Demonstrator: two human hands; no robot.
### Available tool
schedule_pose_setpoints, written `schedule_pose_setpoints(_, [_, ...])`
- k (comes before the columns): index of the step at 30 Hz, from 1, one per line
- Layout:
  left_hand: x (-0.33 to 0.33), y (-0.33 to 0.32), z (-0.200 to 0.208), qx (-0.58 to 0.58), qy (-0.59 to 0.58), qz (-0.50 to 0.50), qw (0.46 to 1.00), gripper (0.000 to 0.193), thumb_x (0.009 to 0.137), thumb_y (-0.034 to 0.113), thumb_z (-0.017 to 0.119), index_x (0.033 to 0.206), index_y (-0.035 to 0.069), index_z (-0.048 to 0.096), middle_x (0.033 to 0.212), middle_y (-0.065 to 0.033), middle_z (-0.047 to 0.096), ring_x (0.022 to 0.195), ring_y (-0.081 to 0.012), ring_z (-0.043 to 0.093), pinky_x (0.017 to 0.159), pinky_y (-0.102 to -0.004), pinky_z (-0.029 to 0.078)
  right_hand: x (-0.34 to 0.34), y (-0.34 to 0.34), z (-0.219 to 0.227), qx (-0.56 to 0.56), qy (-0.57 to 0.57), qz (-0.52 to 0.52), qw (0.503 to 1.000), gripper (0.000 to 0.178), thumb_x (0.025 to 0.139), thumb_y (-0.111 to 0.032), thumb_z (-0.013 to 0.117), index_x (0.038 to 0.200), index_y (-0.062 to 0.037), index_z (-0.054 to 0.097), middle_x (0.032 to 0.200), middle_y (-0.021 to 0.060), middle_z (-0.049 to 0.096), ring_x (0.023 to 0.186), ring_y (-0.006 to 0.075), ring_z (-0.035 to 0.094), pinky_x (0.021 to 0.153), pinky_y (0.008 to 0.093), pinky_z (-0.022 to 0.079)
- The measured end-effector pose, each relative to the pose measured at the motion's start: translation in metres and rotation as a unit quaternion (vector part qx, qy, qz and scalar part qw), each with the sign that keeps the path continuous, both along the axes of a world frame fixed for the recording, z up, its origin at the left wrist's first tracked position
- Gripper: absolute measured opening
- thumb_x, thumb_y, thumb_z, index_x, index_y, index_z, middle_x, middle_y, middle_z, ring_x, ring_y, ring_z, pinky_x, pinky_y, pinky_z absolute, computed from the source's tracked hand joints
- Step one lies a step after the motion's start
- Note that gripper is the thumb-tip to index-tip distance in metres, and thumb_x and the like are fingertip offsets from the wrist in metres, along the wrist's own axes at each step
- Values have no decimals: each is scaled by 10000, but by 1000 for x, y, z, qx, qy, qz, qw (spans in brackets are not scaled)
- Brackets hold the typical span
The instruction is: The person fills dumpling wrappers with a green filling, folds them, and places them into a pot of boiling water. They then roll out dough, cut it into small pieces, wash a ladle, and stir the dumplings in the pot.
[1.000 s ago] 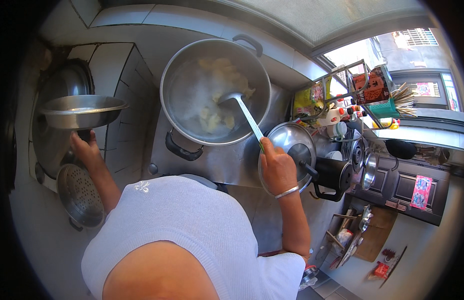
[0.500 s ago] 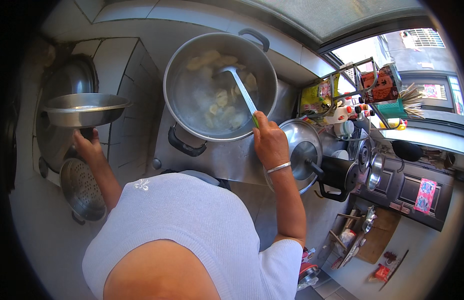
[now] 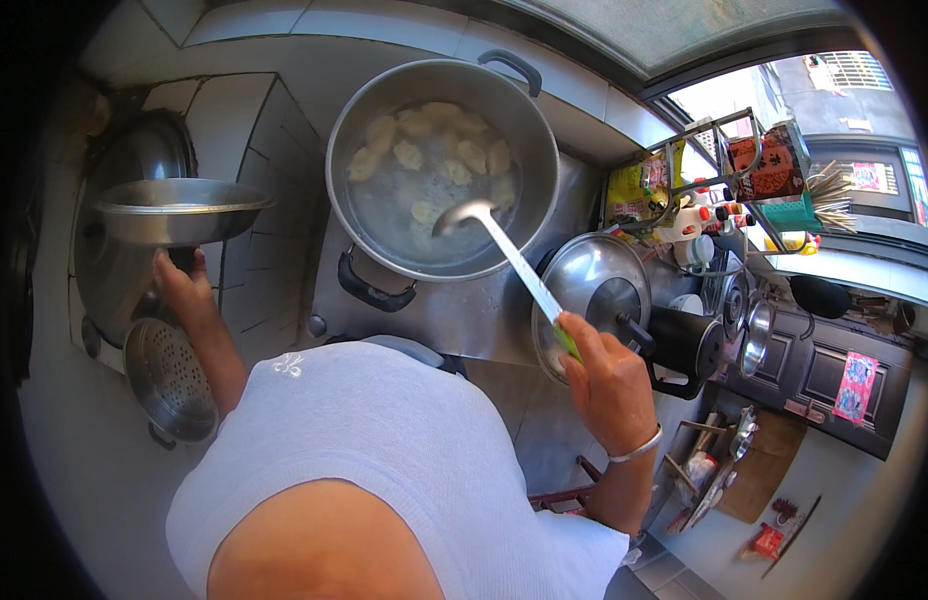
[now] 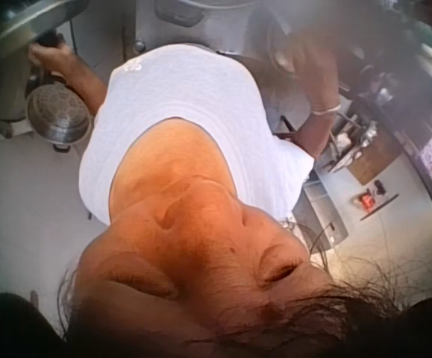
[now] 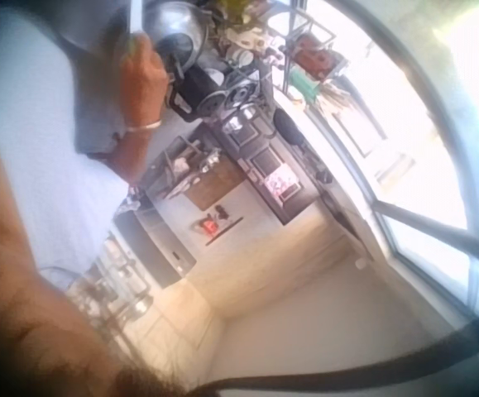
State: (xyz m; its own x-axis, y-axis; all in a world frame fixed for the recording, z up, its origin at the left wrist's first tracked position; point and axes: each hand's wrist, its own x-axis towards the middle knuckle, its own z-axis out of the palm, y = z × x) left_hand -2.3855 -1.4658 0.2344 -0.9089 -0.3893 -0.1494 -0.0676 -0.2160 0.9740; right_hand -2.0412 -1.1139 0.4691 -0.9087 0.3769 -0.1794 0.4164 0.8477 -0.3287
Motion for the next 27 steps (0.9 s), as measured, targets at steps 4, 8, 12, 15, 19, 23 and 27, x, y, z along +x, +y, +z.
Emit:
schedule_pose_setpoints(4, [0,28,26,71,-51,38,995,437,888,294,591,1260,82,505,1202,-116,493,990,-256,526,769,-379,467,2,-2,2,-8,-63,11,998,457,808,-36,651,1243,-104,528,801,175,614,705,367,619,628,429,488])
schedule_pose_setpoints(8, [-2,27,20,89,-43,30,995,439,890,285,587,1267,78,499,1172,-110,519,965,-253,539,744,-371,462,-7,-2,-18,-20,-66,15,998,444,809,-44,650,1227,-110,514,782,172,610,699,368,615,623,427,484])
schedule_pose_setpoints(12, [-2,23,17,93,-39,42,994,449,888,286,590,1273,76,492,1168,-119,519,947,-253,549,738,-365,461,-11,-2,-41,-49,-45,-4,998,438,809,-47,653,1221,-107,519,786,174,613,707,371,617,631,438,483])
schedule_pose_setpoints(15, [1,21,23,83,-44,64,993,447,888,282,594,1270,73,494,1165,-127,516,940,-253,553,739,-357,463,-16,-6,-55,-53,-17,-4,998,441,809,-47,655,1225,-102,518,794,179,615,716,374,619,638,447,484])
schedule_pose_setpoints(19, [1,17,23,90,-41,63,993,450,886,279,598,1270,69,493,1164,-131,512,939,-250,554,742,-351,464,-23,-8,-75,-42,18,-3,999,450,808,-48,658,1232,-97,517,805,184,618,723,377,621,644,451,488])
schedule_pose_setpoints(23, [0,16,22,91,-41,53,994,457,883,282,602,1271,68,490,1163,-129,513,931,-247,558,741,-351,463,-34,-9,-88,-41,45,-10,998,455,810,-61,660,1240,-97,514,800,184,617,724,381,621,644,452,492])
schedule_pose_setpoints(27, [3,21,28,88,-46,49,994,455,882,285,603,1266,68,491,1165,-129,514,929,-248,561,744,-356,462,-44,-12,-101,-17,58,-19,998,445,818,-79,656,1240,-99,515,779,183,608,712,377,620,638,452,491])
